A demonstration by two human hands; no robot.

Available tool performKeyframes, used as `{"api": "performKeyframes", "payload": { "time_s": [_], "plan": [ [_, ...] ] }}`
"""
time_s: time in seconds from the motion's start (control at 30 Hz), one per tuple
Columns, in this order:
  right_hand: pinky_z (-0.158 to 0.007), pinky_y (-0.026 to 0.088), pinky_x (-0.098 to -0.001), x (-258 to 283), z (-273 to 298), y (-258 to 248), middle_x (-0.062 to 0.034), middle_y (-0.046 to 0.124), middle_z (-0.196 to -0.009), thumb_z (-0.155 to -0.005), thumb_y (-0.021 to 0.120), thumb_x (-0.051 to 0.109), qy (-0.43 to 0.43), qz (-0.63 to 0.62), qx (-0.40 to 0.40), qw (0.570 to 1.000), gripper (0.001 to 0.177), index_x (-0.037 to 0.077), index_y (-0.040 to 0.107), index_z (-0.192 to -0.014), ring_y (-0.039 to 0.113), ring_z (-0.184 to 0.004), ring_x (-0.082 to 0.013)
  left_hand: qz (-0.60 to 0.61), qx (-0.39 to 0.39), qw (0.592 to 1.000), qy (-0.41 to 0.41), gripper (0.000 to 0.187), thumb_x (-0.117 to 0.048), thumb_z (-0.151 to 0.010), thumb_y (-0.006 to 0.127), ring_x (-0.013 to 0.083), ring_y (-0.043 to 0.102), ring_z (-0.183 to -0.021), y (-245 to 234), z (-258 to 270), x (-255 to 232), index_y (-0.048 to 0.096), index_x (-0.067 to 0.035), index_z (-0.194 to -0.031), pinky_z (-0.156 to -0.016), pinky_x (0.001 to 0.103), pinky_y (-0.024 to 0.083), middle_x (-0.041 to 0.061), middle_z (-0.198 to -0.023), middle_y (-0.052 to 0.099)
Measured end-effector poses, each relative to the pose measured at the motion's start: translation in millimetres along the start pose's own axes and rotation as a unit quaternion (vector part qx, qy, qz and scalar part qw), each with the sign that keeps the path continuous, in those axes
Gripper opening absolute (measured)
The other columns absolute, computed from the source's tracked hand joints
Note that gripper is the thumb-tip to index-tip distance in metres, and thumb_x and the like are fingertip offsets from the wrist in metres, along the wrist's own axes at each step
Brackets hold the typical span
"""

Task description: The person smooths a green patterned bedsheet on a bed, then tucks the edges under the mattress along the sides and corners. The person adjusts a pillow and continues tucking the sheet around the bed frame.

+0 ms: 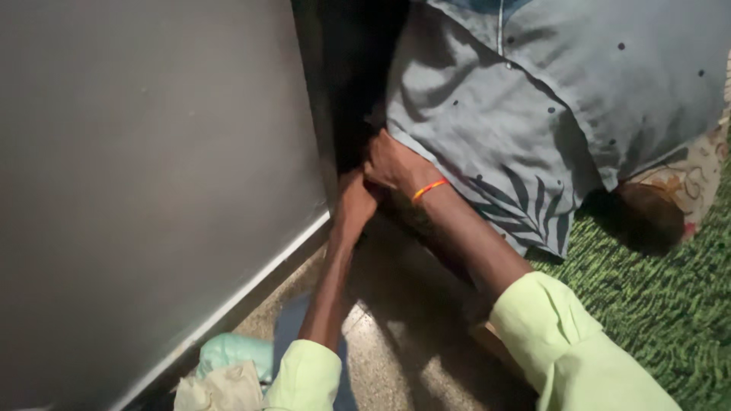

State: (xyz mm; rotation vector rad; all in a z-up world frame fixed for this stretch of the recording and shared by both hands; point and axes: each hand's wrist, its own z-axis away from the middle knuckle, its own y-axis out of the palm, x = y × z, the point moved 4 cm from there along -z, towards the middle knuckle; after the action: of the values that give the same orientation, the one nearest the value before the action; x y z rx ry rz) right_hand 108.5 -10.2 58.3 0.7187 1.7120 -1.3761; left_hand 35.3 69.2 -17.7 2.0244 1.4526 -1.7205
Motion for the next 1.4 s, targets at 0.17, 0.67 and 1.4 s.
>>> {"api": "performKeyframes", "payload": {
  "time_s": [0.17,0.67,1.4],
  "plan": [
    [-0.072,0.052,-0.0523,-2,15,44,-0.0282,0.062,-0.084,-0.09,0.065,0.02,0.322,-0.575,-0.124,0.742,0.025,-0.005,0.063,-0.092,0.061,-0.079,-0.0447,0.03,-0.046,0.994,-0.098,0.04,-0.006,-0.089,0.056,0.0427,0.072,-0.093,-21,23,-41,0.068,-0.009,-0.127,-0.082,0.05,0.055,0.026,-0.104,0.073],
    [-0.078,0.053,-0.046,16,5,24,-0.0174,0.07,-0.08,-0.09,0.063,0.017,-0.021,-0.03,0.035,0.999,0.02,0.002,0.075,-0.086,0.067,-0.083,-0.0339,0.06,-0.025,0.996,-0.054,0.037,-0.004,-0.088,0.059,0.0484,0.067,-0.103,-14,12,-34,0.065,-0.001,-0.124,-0.083,0.05,0.053,0.027,-0.108,0.071],
    [-0.081,0.054,-0.0503,5,-17,63,-0.0204,0.07,-0.098,-0.093,0.06,0.02,0.068,-0.291,0.12,0.947,0.022,0.002,0.072,-0.094,0.067,-0.095,-0.0371,-0.14,-0.066,0.984,0.083,0.037,0.0,-0.084,0.061,0.0467,0.059,-0.116,24,8,25,0.06,0.001,-0.121,-0.099,0.052,0.048,0.028,-0.12,0.064]
  ]
}}
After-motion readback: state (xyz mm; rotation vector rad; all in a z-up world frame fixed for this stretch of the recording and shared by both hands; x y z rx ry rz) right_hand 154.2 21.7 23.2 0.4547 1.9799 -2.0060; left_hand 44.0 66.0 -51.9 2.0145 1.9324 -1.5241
